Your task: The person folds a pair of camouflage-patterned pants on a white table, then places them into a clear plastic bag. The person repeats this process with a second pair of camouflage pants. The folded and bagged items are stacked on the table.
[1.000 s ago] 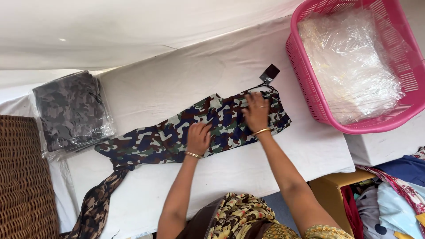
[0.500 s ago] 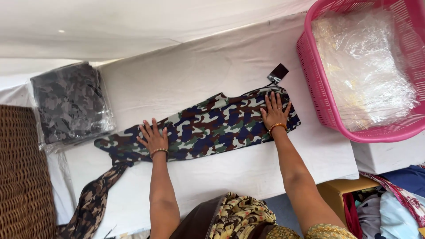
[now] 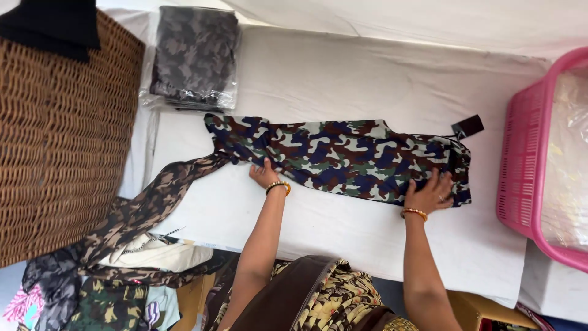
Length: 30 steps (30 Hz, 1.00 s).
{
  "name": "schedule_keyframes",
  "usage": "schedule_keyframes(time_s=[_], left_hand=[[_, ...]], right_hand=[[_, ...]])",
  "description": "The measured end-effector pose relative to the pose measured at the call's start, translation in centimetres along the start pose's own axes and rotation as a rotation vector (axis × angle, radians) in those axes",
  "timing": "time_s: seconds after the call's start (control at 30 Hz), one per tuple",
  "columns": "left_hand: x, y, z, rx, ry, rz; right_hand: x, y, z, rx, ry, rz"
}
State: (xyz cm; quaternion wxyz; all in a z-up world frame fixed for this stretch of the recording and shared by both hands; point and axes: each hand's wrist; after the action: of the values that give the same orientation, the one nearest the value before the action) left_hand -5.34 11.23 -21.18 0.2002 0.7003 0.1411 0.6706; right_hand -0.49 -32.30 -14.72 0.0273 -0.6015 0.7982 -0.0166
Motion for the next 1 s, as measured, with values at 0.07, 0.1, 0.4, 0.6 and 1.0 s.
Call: schedule_keyframes(time_s=[0.07, 0.1, 0.4, 0.6, 1.0], left_hand=[[2.5, -0.8, 2.1, 0.007, 0.242, -0.184], [3.7, -1.6, 3.0, -0.002, 0.217, -0.267], [14.1, -9.2, 4.2, 0.104, 0.378, -0.447], [16.8, -12.7, 2.0, 0.083, 0.598, -0.097], [18.4, -17.3, -10.6, -0.345, -1.047, 0.748]], right_hand=[[-0.1, 0.7, 0.0, 0.028, -0.119, 0.316], [0.4, 0.8, 0.6, 0.012, -0.177, 0.533], [3.0, -1.8, 0.4, -0.182, -0.371, 0.998], [3.2, -2.1, -0.2, -0.258, -0.382, 0.957], [2.3, -1.5, -1.3, -0.333, -0.352, 0.889]])
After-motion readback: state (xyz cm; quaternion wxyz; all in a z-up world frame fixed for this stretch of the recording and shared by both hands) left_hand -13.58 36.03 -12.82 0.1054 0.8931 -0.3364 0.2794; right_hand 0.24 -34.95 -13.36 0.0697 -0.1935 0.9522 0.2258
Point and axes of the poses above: each hand's wrist, its own y-axis away from the middle knuckle, its own z-axis out of the palm, x = y × z, and after that the axes turned 9 degrees about y, right-handed
